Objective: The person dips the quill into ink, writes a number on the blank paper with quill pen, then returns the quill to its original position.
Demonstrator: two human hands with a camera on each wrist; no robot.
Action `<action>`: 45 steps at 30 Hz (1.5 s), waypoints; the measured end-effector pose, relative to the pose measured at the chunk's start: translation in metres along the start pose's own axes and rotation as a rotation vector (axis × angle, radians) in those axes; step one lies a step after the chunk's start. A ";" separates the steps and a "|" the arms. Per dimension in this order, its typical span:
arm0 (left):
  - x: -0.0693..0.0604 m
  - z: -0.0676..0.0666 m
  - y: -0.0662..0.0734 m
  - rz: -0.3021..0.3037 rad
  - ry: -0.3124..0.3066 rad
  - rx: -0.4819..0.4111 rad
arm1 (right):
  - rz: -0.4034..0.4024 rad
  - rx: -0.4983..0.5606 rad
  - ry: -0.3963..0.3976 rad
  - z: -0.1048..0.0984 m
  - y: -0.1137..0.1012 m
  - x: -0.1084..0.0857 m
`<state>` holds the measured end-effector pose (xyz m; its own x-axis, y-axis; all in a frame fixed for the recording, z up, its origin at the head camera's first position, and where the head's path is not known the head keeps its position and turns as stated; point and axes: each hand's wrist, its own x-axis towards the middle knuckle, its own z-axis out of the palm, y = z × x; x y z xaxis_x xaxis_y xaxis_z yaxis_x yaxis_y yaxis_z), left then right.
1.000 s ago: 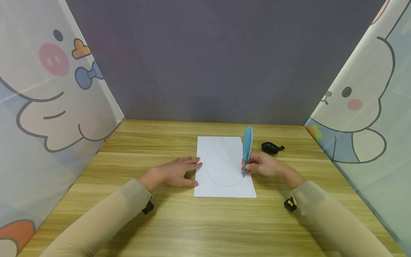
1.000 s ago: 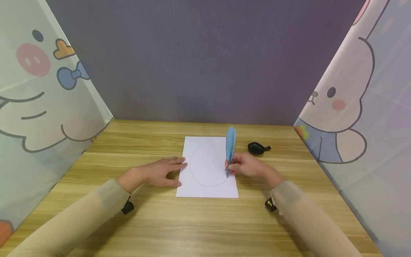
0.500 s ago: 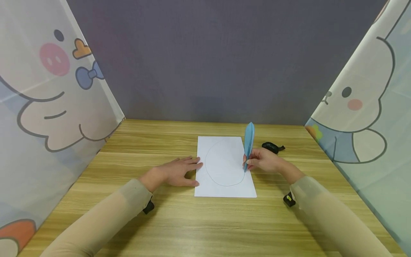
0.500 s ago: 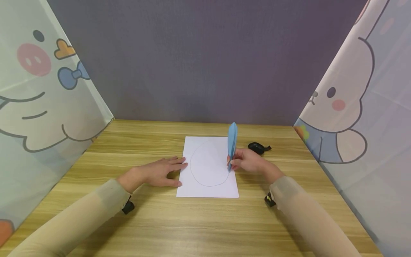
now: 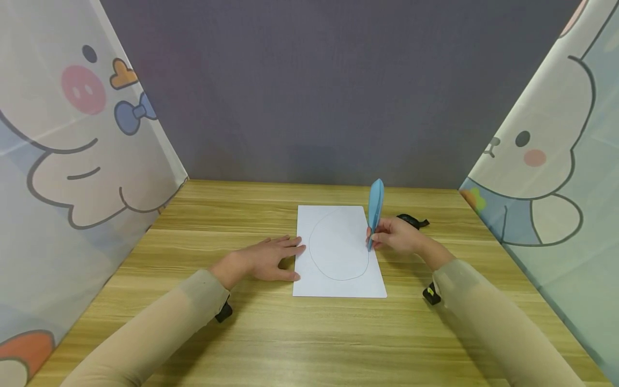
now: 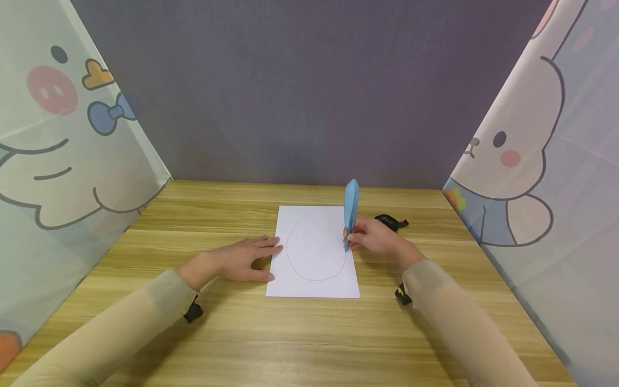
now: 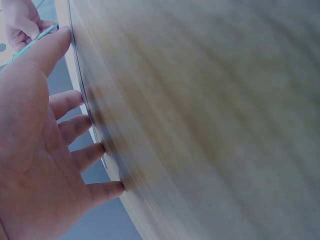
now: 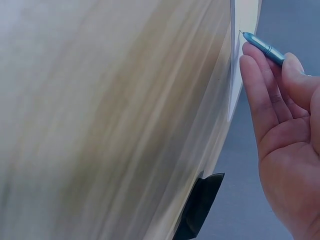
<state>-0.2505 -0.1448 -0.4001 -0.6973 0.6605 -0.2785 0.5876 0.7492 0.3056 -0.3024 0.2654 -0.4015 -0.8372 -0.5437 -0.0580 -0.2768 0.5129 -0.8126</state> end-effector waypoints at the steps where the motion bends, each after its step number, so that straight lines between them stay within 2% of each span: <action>1: 0.000 0.000 0.000 -0.001 -0.001 0.002 | -0.001 -0.010 0.006 0.000 0.000 0.001; 6: 0.000 0.000 -0.001 -0.005 0.001 0.014 | 0.011 -0.050 0.033 -0.002 0.000 0.006; 15: 0.001 0.000 -0.001 0.001 0.001 0.005 | 0.049 -0.048 0.067 -0.003 0.000 0.015; 33: -0.001 -0.001 0.001 0.004 0.004 0.003 | 0.076 -0.041 0.101 -0.003 0.000 0.032; 45: -0.001 0.000 0.001 0.003 0.001 0.004 | 0.076 -0.085 0.126 -0.001 -0.005 0.044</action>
<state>-0.2496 -0.1446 -0.3992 -0.6959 0.6627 -0.2767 0.5915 0.7474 0.3025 -0.3384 0.2399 -0.3997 -0.9085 -0.4161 -0.0397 -0.2450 0.6069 -0.7561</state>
